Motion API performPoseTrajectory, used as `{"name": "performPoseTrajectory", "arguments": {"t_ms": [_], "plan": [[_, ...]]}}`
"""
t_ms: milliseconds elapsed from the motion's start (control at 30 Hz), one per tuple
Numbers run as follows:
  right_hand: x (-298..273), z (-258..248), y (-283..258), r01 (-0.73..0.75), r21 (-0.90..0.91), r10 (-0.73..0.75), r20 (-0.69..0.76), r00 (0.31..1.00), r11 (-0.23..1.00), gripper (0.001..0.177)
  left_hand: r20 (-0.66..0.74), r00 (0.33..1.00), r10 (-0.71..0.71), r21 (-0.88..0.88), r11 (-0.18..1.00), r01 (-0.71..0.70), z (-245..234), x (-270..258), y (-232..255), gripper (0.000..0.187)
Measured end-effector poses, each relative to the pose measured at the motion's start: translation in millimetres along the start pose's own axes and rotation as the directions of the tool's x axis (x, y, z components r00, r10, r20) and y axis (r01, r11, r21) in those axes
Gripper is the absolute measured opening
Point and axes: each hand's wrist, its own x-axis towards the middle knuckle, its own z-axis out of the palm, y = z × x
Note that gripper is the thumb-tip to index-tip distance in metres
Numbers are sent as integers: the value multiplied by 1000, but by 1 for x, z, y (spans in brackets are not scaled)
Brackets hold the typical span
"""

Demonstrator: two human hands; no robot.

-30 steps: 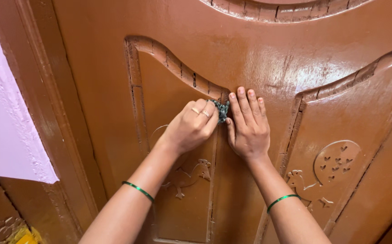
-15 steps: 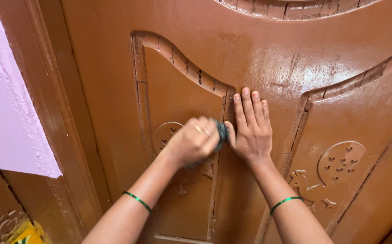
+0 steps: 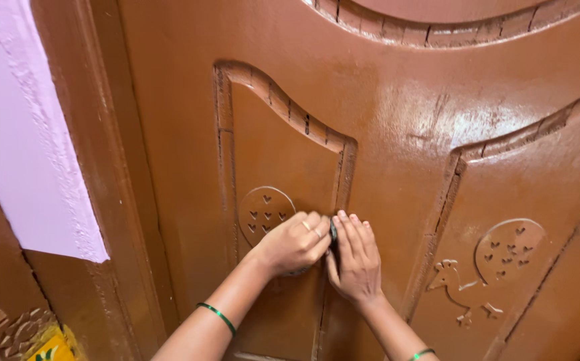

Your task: The person wipes the wooden door and its frame with a cloth, cleaning along the edges, grooves, and carved patterns.

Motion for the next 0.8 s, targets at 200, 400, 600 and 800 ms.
{"name": "performPoseTrajectory", "arguments": {"t_ms": [200, 400, 600, 800], "plan": [[49, -21, 2, -39, -73, 28, -152, 988, 997, 36, -9, 854, -520, -134, 847, 515, 24, 24, 14, 24], [19, -25, 2, 29, -117, -44, -125, 991, 993, 26, 208, 821, -532, 262, 839, 478, 41, 0, 85, 46], [11, -35, -7, 25, -135, -33, -52, 998, 990, 27, 271, 823, -499, 263, 861, 435, 31, -2, 92, 45], [83, -50, 17, 67, -197, -80, -57, 995, 978, 42, 88, 860, -503, 270, 843, 466, 22, 50, 20, 39]]}}
